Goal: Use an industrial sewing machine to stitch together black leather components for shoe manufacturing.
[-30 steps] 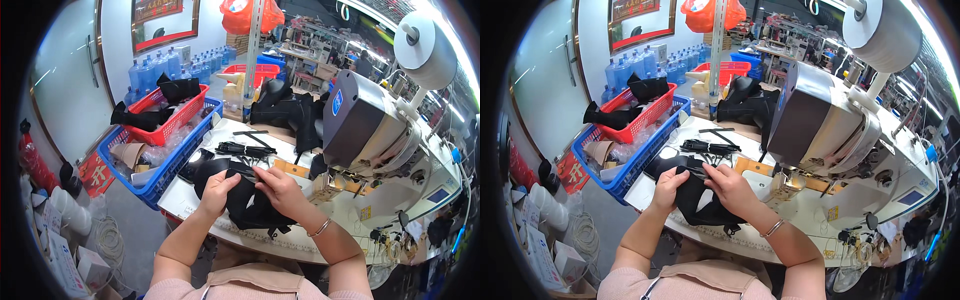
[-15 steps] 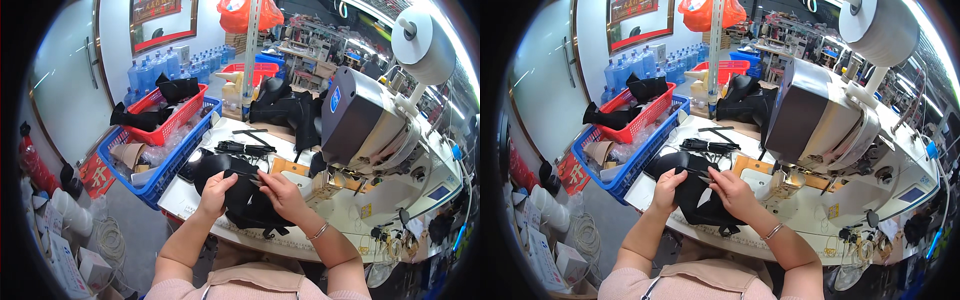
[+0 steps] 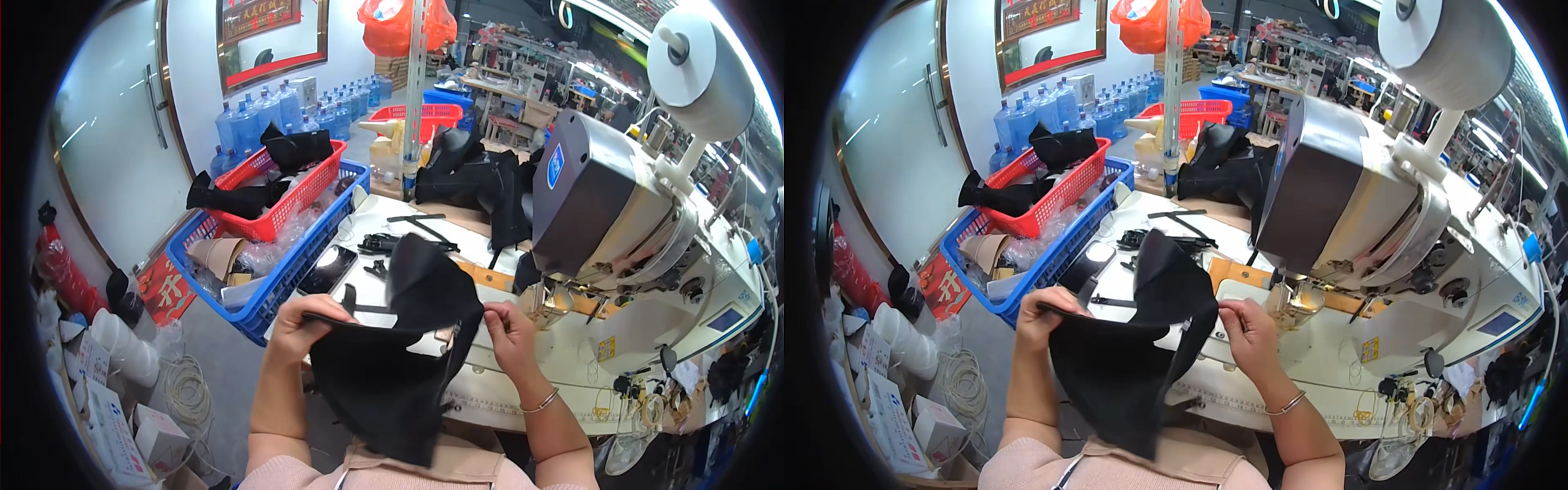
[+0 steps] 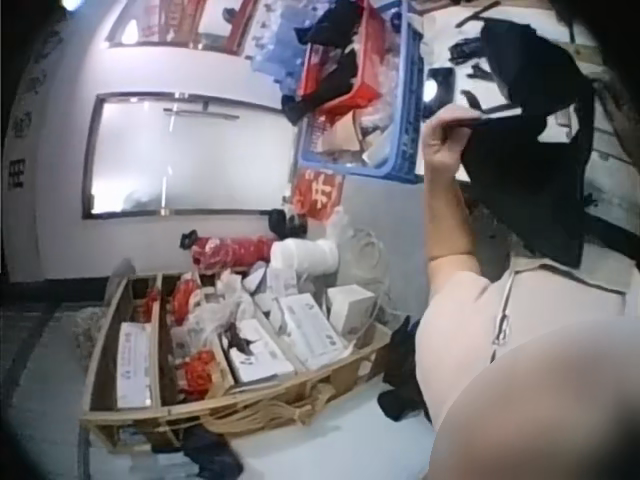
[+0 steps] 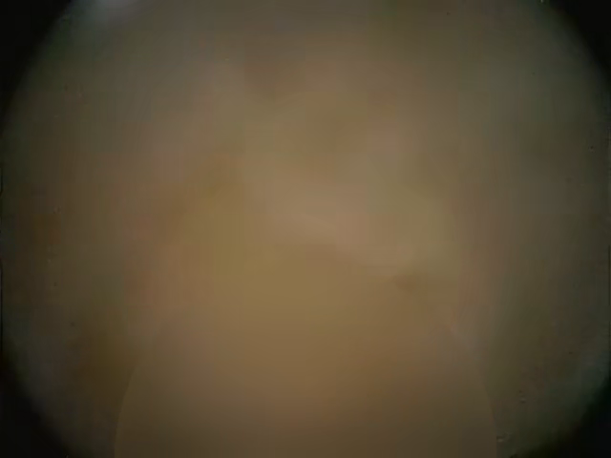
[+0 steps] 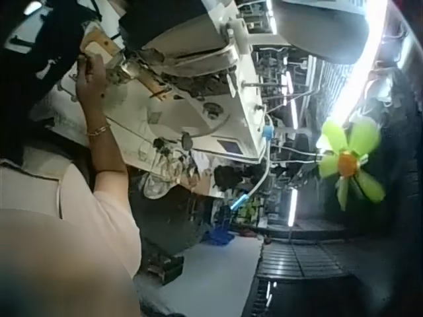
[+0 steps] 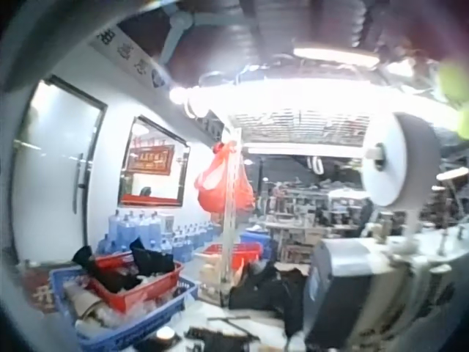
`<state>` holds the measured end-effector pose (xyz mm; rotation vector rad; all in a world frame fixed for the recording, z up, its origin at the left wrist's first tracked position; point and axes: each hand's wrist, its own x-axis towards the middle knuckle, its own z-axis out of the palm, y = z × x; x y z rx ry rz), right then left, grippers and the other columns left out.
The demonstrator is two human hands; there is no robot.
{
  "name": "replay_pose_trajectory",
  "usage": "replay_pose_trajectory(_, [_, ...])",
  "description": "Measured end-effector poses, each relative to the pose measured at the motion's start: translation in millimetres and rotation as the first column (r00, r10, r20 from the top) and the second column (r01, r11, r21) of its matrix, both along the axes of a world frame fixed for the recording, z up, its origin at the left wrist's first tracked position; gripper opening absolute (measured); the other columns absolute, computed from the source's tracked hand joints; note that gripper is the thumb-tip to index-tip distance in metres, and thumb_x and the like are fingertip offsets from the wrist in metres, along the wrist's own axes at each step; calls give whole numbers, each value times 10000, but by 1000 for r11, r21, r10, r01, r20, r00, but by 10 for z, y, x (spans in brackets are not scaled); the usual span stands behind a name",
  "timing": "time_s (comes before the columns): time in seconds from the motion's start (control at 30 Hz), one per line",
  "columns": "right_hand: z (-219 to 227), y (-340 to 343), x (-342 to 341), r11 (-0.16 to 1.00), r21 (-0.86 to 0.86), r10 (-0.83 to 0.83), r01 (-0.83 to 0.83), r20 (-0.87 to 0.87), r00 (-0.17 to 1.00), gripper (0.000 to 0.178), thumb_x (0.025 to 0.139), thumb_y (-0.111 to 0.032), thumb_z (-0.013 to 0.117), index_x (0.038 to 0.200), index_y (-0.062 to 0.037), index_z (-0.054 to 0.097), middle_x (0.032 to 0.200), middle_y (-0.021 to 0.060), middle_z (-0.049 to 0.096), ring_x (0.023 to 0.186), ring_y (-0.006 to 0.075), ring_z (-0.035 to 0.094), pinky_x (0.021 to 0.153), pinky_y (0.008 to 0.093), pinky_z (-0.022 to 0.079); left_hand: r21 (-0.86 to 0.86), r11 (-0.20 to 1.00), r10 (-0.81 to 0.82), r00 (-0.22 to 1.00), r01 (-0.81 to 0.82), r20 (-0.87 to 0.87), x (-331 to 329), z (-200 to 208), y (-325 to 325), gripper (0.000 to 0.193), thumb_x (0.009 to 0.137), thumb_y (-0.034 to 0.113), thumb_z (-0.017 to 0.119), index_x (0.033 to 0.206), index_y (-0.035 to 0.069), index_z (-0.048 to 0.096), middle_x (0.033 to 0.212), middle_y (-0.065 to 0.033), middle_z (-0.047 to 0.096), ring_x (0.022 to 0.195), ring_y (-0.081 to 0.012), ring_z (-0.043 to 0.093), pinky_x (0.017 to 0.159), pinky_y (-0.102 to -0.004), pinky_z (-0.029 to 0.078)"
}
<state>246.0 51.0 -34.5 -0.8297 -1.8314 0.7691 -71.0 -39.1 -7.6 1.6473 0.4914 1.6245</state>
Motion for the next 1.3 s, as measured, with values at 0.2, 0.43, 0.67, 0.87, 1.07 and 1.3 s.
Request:
replay_pose_trajectory(0.2, [-326,-222,-146,773,-559,43,-301,-427,903,347,921,-271,565,1163,-25,522,778,-17,463,616,64,386,552,202,347,-12,953,299,946,-303,-126,-128,-453,131,242,805,-157,521,969,-8,617,965,-161,642,913,-263,648,854,-345,508])
replay_pose_trajectory(0.43, [-144,-503,-527,891,-449,-87,-64,-306,948,270,835,-140,679,1031,38,628,922,94,686,824,124,621,756,257,489,637,186,980,90,-748,-180,381,-223,-205,467,656,95,806,1049,33,562,981,-122,559,852,-313,563,756,-403,467])
replay_pose_trajectory(0.67, [-93,-529,-730,817,-512,-76,-265,-550,832,255,861,-146,652,1031,41,613,966,73,658,843,111,590,768,254,480,444,629,749,345,-639,-565,1037,-484,-360,390,630,206,813,960,60,665,786,-57,619,694,-222,598,606,-301,462])
replay_pose_trajectory(0.87, [-292,-915,-551,920,-382,47,-90,-120,992,174,845,-162,672,899,3,662,767,60,686,681,89,598,632,253,483,94,745,630,651,-660,-423,1089,-624,-469,194,659,12,761,840,57,707,765,-72,658,653,-207,603,591,-298,466])
replay_pose_trajectory(1.07, [-529,-989,-621,989,-138,56,-54,7,998,190,828,-186,701,798,-8,642,608,75,590,488,97,507,457,258,391,-81,644,644,597,-760,-479,967,-663,-680,155,619,89,804,712,77,681,699,-19,620,722,-184,549,663,-295,407])
replay_pose_trajectory(1.3, [-505,-987,-669,988,116,102,-107,47,994,204,780,-178,745,735,-30,612,571,75,501,428,194,470,412,300,356,-20,557,672,464,-831,-577,884,-619,-809,163,604,153,816,651,118,663,705,34,597,815,-168,515,748,-312,328])
